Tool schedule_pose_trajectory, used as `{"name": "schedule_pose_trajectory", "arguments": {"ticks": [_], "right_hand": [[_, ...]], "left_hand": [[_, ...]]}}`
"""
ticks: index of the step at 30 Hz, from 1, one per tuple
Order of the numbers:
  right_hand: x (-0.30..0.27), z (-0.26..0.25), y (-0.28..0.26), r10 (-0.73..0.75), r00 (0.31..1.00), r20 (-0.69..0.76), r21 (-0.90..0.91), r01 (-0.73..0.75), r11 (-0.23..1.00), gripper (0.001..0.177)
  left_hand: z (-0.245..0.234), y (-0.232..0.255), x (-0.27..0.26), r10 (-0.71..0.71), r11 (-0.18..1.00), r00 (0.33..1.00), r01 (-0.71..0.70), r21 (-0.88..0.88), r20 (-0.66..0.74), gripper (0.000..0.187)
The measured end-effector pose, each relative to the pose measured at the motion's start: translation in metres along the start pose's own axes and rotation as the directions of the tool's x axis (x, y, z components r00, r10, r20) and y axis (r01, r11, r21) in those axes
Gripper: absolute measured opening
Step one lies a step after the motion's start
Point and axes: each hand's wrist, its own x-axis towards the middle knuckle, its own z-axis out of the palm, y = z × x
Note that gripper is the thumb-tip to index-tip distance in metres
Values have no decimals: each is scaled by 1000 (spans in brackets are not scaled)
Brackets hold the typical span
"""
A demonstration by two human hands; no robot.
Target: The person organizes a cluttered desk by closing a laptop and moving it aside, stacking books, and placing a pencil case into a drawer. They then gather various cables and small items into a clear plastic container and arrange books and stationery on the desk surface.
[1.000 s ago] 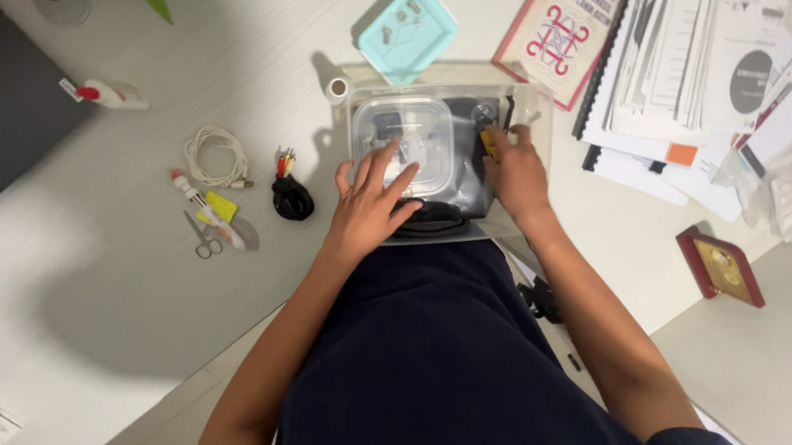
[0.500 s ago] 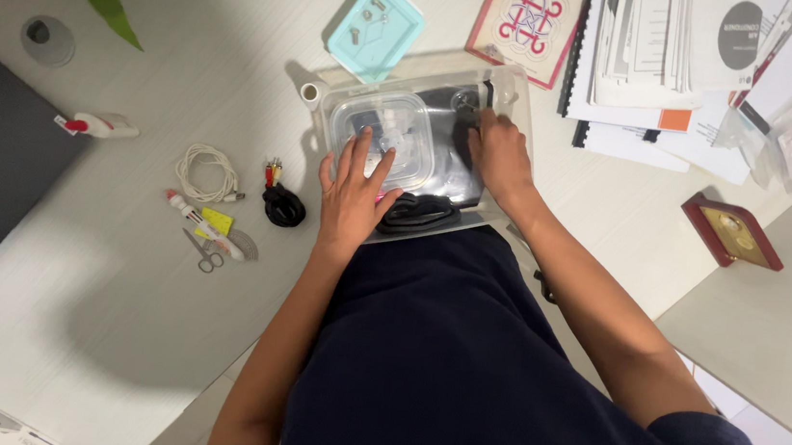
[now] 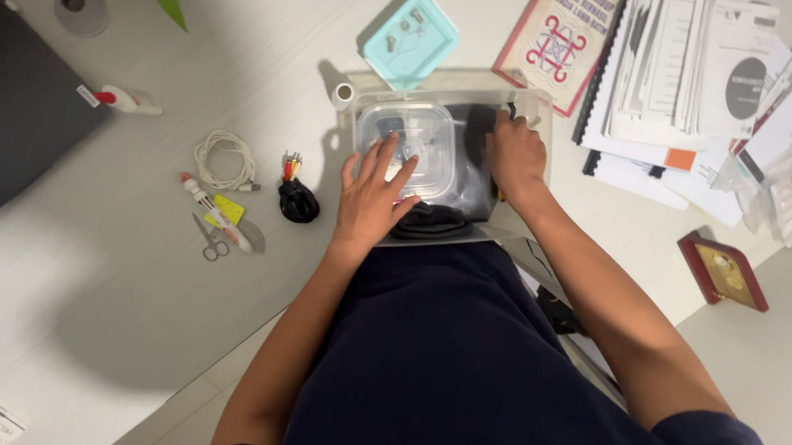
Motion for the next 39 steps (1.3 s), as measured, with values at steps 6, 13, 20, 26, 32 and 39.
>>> {"name": "schedule_pose_trajectory", "arguments": {"ticks": [6, 13, 20, 26, 32, 39], "right_hand": [[54, -57, -43, -176, 928, -327, 267, 270, 925, 27], [166, -6, -62, -181, 977, 113, 335, 134, 933, 64], [167, -28, -72, 25, 953, 303, 769, -260, 584, 59], [144, -67, -17, -78, 981, -180, 922, 196, 334, 47], [24, -160, 56, -74, 950, -304, 815, 299, 497, 47], [-50, -135, 34, -138, 990, -43, 623, 134, 771, 47]], "left_hand": [[1, 0, -3, 3, 1000, 999, -4, -21, -45, 59], [1, -2, -2, 7, 997, 996, -14, -81, -88, 65], [-1, -1, -3, -39, 995, 998, 35, -88, -42, 64], [0, -5, -2, -27, 996, 999, 25, -88, -20, 61], [-2, -4, 1, -2, 998, 1000, 3, -60, 15, 60], [-1, -5, 2, 54, 998, 998, -55, 14, 27, 59]]}}
